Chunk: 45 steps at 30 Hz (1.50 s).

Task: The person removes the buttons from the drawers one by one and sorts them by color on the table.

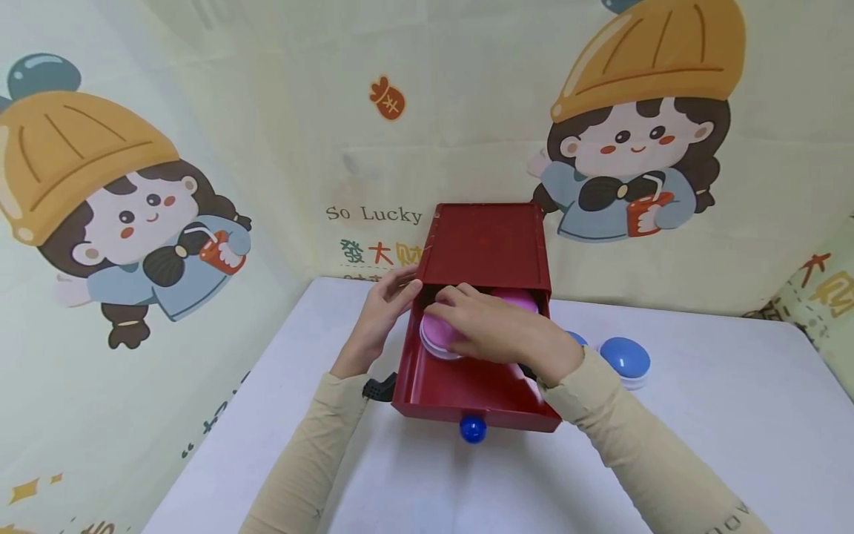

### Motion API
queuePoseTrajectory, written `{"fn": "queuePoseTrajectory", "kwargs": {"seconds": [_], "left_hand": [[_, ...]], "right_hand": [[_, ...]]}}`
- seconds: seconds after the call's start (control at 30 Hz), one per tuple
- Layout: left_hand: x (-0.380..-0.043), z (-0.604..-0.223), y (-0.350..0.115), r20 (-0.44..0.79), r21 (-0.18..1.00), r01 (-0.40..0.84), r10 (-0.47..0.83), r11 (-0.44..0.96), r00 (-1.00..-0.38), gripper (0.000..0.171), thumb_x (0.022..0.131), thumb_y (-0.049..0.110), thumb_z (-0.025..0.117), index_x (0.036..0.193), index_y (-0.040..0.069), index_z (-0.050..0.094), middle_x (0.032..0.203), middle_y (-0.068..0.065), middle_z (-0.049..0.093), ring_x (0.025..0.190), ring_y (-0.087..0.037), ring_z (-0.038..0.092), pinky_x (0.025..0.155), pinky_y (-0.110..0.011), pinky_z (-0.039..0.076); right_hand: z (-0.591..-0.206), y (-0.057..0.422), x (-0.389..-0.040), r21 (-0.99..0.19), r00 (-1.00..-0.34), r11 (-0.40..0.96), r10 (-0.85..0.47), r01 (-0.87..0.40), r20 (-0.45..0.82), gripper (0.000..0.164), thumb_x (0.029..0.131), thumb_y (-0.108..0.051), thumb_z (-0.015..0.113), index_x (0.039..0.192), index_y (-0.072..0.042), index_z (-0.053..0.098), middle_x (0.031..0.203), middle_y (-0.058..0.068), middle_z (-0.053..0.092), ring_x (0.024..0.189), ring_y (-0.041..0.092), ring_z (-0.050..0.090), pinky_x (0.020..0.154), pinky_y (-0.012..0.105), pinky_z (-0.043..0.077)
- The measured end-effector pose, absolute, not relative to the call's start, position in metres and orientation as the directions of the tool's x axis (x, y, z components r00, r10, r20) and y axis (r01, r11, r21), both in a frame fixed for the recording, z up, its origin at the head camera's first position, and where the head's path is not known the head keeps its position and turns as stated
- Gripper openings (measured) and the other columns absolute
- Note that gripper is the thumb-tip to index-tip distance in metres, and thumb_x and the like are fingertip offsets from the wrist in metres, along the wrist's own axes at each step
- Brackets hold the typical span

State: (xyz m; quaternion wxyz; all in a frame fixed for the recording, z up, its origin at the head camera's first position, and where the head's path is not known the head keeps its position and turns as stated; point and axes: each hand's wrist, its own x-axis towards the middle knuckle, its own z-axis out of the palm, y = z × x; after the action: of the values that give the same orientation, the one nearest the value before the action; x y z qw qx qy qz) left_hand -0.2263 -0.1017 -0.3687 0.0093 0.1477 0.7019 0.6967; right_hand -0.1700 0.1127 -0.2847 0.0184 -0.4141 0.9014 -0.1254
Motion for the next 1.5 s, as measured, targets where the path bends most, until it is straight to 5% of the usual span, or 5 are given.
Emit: {"fn": "queuePoseTrajectory", "kwargs": {"seconds": [1.5], "left_hand": [[-0.227, -0.371, -0.102, 0.185, 0.983, 0.184, 0.217, -0.028, -0.958, 0.044, 0.095, 0.031, 0.068, 0.136, 0.019, 0.057, 0.134, -0.001, 0.059, 0.124, -0.016, 0.058, 0.104, -0.034, 0.05]], "right_hand": [[-0.246, 0.162, -0.139, -0.297, -0.68, 0.616, -0.696, -0.73, 0.228, 0.067, 0.076, -0.017, 0.087, 0.138, -0.016, 0.06, 0.136, 0.005, 0.054, 0.125, 0.025, 0.048, 0.082, 0.039, 0.061]]}}
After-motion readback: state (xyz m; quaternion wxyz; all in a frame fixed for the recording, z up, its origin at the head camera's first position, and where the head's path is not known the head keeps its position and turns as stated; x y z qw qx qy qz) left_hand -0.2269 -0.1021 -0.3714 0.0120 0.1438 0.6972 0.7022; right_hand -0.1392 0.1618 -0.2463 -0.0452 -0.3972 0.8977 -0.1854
